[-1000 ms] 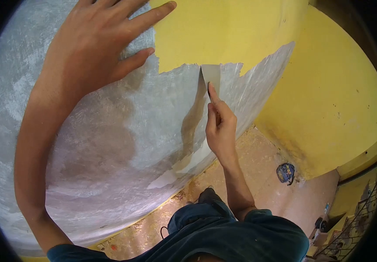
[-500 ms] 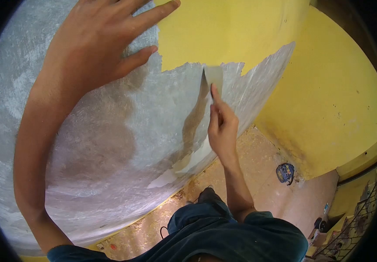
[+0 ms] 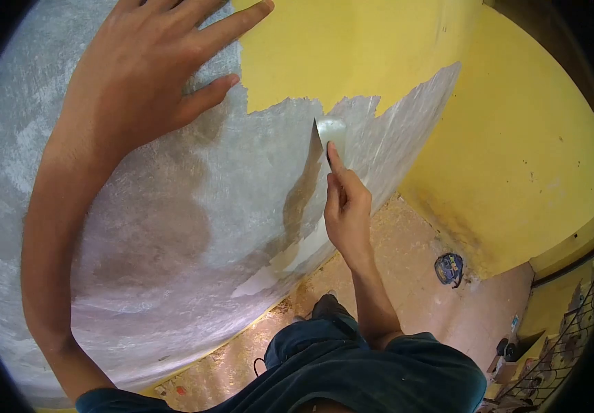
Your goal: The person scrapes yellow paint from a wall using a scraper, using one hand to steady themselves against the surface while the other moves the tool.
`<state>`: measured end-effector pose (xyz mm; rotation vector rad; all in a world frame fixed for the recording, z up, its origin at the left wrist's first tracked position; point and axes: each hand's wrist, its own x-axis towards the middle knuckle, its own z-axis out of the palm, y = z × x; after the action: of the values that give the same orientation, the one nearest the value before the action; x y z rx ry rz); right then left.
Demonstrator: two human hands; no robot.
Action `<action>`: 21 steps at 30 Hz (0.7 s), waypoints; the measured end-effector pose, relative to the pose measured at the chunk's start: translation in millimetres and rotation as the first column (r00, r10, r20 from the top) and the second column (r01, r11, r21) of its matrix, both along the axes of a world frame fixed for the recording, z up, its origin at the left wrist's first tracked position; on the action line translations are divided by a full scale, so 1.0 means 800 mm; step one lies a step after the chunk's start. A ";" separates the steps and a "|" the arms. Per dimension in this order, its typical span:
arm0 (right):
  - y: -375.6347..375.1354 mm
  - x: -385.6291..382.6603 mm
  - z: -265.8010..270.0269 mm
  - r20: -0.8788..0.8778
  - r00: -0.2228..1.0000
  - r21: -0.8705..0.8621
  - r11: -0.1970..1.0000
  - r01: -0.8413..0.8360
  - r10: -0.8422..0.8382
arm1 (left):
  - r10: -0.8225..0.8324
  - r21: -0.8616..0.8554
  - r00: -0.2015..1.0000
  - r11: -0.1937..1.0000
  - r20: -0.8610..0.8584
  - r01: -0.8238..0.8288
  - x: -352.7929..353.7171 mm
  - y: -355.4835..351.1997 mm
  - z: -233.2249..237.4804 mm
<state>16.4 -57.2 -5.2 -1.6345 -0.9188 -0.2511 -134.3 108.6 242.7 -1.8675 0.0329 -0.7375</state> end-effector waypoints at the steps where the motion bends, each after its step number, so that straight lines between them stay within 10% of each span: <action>1: 0.004 0.007 0.006 0.051 0.999 0.044 0.999 0.018 -0.020 | 0.004 0.004 1.000 1.000 0.002 -0.004 -0.001 0.000 0.000; 21: 0.010 0.012 0.010 0.036 0.999 0.119 0.993 0.001 -0.005 | 0.097 -0.083 0.995 0.992 -0.035 -0.099 0.002 -0.015 0.003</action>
<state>26.1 -49.0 2.7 -1.5262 -0.9116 -0.3325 -132.9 96.8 245.2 -1.9465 -0.0713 -0.6513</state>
